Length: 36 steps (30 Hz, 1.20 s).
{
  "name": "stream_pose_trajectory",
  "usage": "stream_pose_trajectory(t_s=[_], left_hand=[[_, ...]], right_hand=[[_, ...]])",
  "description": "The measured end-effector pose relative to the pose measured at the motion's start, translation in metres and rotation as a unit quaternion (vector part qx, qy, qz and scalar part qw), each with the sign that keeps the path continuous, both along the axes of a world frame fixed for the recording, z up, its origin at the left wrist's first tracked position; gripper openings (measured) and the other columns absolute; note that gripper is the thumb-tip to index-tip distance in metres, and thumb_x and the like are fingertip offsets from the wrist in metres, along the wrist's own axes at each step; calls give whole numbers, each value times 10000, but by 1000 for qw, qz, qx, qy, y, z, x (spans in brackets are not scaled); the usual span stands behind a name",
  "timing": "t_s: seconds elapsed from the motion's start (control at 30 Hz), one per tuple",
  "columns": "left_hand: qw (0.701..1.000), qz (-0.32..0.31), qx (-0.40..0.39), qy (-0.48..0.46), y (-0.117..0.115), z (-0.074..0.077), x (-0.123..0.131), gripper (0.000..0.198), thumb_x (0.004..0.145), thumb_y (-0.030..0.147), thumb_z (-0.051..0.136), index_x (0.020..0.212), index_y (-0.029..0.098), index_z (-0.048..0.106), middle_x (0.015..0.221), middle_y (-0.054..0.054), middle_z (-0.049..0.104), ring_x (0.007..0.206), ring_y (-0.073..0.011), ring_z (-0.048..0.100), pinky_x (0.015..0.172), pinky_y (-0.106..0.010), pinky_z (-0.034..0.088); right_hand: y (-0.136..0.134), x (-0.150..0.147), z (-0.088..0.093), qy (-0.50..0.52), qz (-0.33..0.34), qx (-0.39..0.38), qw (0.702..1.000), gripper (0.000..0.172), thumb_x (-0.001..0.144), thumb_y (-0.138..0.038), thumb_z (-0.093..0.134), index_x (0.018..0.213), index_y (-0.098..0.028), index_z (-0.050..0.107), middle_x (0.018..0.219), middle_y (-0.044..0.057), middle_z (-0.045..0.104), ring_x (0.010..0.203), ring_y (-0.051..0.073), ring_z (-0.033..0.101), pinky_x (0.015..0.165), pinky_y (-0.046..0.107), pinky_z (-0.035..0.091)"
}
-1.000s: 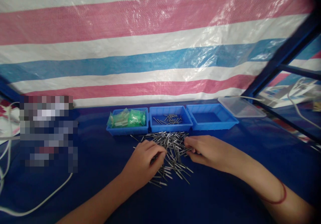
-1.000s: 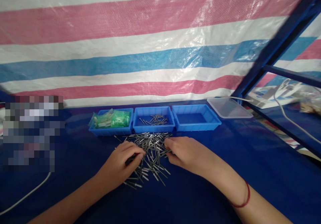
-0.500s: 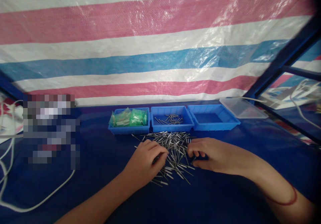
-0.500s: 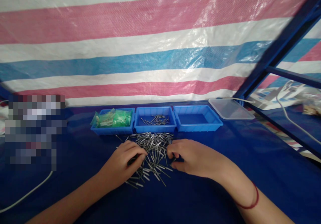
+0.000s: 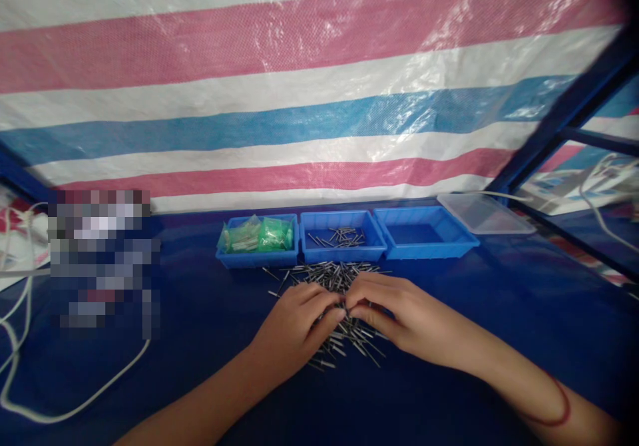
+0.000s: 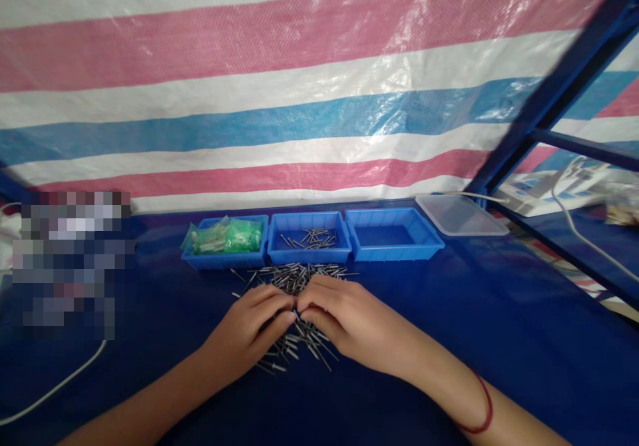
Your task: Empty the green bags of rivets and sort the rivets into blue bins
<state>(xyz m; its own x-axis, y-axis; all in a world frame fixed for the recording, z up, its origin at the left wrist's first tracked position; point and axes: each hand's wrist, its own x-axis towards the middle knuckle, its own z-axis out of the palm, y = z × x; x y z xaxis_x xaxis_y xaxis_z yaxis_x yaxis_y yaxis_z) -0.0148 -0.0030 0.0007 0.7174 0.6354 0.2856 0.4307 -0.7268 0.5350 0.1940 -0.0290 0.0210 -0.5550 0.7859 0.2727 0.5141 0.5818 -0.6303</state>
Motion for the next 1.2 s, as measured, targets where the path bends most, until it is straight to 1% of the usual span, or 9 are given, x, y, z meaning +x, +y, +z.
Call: stream_pose_trajectory(t_s=[0.1,0.17,0.27,0.33,0.43,0.7,0.9,1.1,1.2], left_hand=[[1000,-15,1,3,0,-1,1,191,965,240,440,988,170,616,921,-38,642,865,-167,568,764,-288,399],[1000,-10,2,-4,0,-3,2,181,959,237,453,946,170,620,891,-34,637,846,-161,565,755,-284,396],[999,25,3,-27,0,-7,2,163,947,240,483,885,172,617,858,-25,628,815,-152,562,748,-278,396],[998,44,6,-40,0,-8,1,132,936,255,510,897,185,615,859,-19,628,817,-151,564,747,-274,395],[998,57,22,-35,0,-10,1,113,920,280,541,884,202,614,855,-8,634,816,-153,568,738,-277,383],[995,66,75,5,1,-10,0,164,924,315,527,834,195,592,829,-4,626,799,-160,562,701,-295,335],[992,113,56,-23,2,-8,-2,127,887,270,580,800,189,534,765,15,564,747,-150,531,668,-280,327],[993,108,28,-42,1,-6,-2,146,913,287,532,807,187,525,775,4,553,754,-152,531,671,-272,360],[993,108,14,-43,1,-5,-2,115,919,299,519,900,192,556,802,-5,571,775,-159,548,682,-274,380]], right_hand=[[-1,-8,-4,49,-9,6,999,124,926,-155,469,925,-205,583,882,23,610,825,131,581,742,270,455],[-1,-12,-8,85,-28,3,996,107,913,-165,496,958,-210,583,886,20,614,812,130,582,724,267,465],[-1,-16,-14,143,-89,-12,986,117,880,-202,557,995,-211,574,895,24,610,781,134,586,680,265,481],[-1,-18,-17,163,-120,-17,979,75,864,-228,582,935,-207,585,874,26,591,754,136,579,656,268,481],[0,-20,-18,166,-115,-21,979,35,859,-225,580,842,-204,603,874,29,563,725,129,560,636,267,474],[-1,-24,-16,166,-103,6,981,118,810,-97,560,837,-194,622,892,31,535,685,105,540,617,253,463],[0,-22,-18,151,-115,40,981,162,783,-71,570,867,-199,624,909,35,541,702,111,547,620,253,470],[1,-20,-20,96,-92,88,987,118,847,-120,548,877,-198,631,900,44,575,787,139,571,693,271,468],[4,-15,-18,87,-121,110,983,114,879,-164,525,894,-196,633,914,52,587,831,156,585,735,289,473]])
